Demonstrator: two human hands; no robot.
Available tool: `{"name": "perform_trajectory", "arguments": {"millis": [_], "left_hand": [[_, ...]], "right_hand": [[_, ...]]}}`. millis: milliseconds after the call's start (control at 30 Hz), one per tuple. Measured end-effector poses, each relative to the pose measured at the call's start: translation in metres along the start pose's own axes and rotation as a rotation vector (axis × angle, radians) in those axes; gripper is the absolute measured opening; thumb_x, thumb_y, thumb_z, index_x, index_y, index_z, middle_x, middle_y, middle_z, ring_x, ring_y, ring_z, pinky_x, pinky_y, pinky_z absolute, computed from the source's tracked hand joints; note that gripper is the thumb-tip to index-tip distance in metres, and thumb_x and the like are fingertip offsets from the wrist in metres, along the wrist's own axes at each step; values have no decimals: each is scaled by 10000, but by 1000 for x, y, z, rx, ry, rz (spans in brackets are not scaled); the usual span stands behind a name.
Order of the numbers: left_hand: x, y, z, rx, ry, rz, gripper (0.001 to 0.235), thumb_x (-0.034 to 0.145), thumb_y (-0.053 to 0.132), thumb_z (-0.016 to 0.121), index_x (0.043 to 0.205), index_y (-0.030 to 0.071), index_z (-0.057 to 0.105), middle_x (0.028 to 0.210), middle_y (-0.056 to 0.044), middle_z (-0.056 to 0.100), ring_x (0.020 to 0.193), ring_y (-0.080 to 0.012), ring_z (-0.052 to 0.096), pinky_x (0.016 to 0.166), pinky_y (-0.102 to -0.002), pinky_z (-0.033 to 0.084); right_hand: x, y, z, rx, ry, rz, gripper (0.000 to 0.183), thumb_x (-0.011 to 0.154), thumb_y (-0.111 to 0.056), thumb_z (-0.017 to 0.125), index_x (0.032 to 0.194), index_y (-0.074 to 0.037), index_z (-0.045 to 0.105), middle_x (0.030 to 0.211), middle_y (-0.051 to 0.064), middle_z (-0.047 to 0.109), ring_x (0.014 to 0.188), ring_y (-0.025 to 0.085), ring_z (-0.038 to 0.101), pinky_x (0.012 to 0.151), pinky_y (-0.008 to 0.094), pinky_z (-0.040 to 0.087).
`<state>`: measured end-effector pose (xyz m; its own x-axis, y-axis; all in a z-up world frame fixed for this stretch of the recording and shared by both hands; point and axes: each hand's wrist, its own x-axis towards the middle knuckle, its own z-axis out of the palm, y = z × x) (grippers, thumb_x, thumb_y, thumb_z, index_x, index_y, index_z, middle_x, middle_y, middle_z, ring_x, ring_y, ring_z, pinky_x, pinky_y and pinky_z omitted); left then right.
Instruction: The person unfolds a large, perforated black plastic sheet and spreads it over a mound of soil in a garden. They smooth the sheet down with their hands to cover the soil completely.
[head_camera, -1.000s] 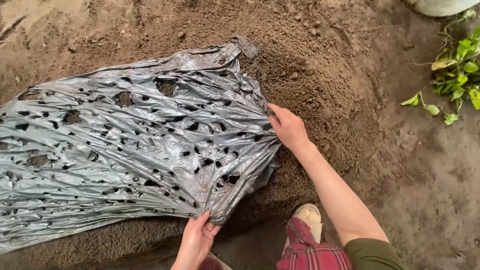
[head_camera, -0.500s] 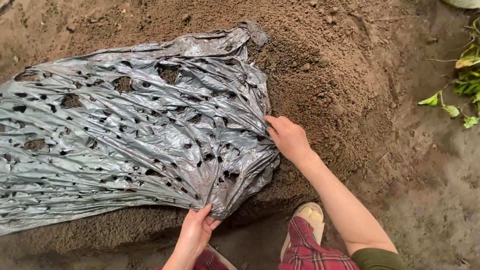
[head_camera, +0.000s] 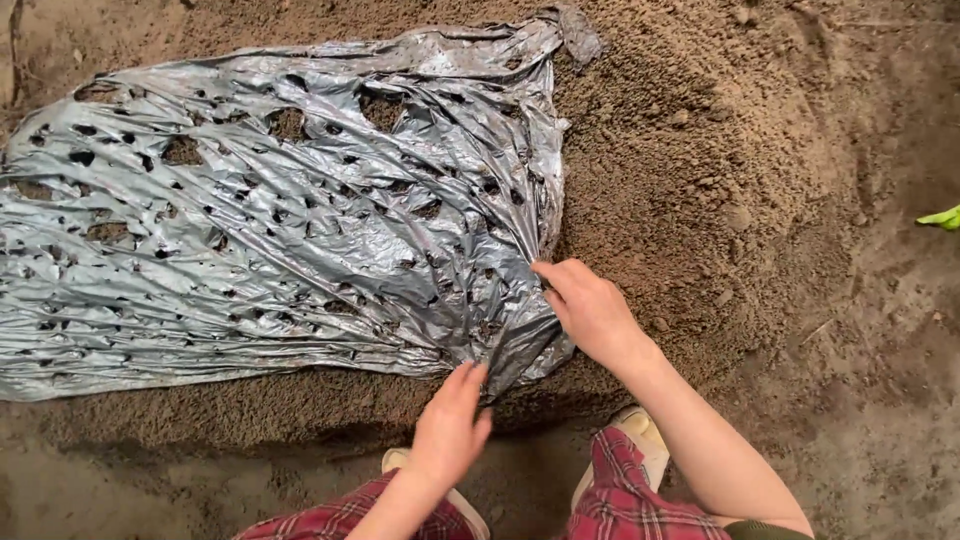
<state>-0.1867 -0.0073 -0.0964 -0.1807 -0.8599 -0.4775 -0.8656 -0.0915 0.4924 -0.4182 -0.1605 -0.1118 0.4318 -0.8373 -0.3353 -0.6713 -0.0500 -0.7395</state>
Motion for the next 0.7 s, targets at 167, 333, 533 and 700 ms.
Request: {"name": "perform_trajectory", "arguments": {"millis": [167, 333, 533, 700], "left_hand": [[26, 61, 8, 3, 354, 362, 820, 883, -62, 663, 1574, 175, 290, 1580, -351, 298, 1460, -544, 331, 1211, -660, 315], [53, 91, 15, -107, 532, 446, 722, 1039, -2, 547, 1647, 184, 205, 1670, -321, 112, 1562, -594, 143, 1285, -725, 202], [107, 108, -11, -224, 909, 514, 684, 926, -7, 506, 1574, 148, 350, 1666, -323, 64, 1563, -520, 32, 1238, -702, 59], [138, 123, -14, -267, 1013, 588, 683, 900, -95, 469, 1534, 157, 442, 1684, -280, 120, 1587, -460, 37, 1270, -671, 49]], "right_hand": [[-6, 7, 12, -59, 15, -51, 469, 958, -73, 610, 1423, -99, 557, 1191, 115, 627, 852, 289, 693, 753, 439, 612], [-11, 7, 9, -85, 32, -105, 464, 971, -46, 589, 1432, -40, 537, 1071, 108, 608, 706, 228, 635, 560, 375, 564], [-15, 13, 22, -116, 71, -202, 379, 932, -94, 599, 1310, -75, 617, 1039, 133, 628, 860, 378, 715, 685, 479, 618], [-17, -13, 2, 395, -77, 244, 183, 944, -338, 480, 1009, -189, 565, 850, 159, 670, 874, 417, 690, 757, 513, 512]]}}
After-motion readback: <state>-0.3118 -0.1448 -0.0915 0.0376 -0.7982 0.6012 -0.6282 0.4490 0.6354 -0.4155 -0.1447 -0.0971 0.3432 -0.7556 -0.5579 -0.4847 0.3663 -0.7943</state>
